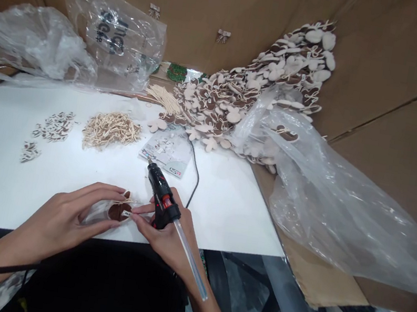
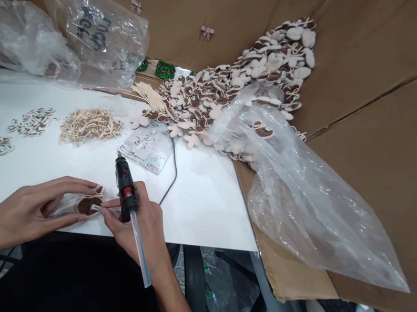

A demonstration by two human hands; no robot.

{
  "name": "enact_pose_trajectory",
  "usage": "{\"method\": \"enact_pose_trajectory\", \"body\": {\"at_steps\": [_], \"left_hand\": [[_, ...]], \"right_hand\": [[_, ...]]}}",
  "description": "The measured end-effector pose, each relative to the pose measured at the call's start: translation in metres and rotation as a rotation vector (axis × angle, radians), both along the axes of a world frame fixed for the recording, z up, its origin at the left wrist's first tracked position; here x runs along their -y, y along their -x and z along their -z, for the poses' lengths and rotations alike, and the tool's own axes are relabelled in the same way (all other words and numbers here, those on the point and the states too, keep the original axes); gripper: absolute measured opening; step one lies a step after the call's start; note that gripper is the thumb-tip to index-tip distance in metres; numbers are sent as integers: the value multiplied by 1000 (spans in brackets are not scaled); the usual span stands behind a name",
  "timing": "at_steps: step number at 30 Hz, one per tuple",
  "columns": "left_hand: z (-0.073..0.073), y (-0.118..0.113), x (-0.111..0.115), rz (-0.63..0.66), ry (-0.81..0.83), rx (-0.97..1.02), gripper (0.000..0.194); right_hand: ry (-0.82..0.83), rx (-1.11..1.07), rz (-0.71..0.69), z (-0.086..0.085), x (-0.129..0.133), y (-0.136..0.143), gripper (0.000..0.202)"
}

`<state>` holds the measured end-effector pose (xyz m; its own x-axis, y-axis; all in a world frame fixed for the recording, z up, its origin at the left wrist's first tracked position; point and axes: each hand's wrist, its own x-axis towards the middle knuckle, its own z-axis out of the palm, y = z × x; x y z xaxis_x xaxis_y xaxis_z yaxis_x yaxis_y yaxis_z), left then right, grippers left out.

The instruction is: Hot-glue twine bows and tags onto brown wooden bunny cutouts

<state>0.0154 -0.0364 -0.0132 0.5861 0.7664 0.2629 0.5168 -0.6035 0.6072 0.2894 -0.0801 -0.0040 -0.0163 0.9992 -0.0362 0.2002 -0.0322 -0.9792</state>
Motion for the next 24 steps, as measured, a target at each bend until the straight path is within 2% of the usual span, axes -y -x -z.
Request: {"method": "enact_pose_trajectory", "body": {"at_steps": [12,24], "left_hand": [[-4,-4,1,16,-17,25,34],[-1,-4,1,11,-31,23,36]], "right_hand": [[15,7,-6,2,-1,1,42],[61,-48,-41,0,2,-1,38]]}}
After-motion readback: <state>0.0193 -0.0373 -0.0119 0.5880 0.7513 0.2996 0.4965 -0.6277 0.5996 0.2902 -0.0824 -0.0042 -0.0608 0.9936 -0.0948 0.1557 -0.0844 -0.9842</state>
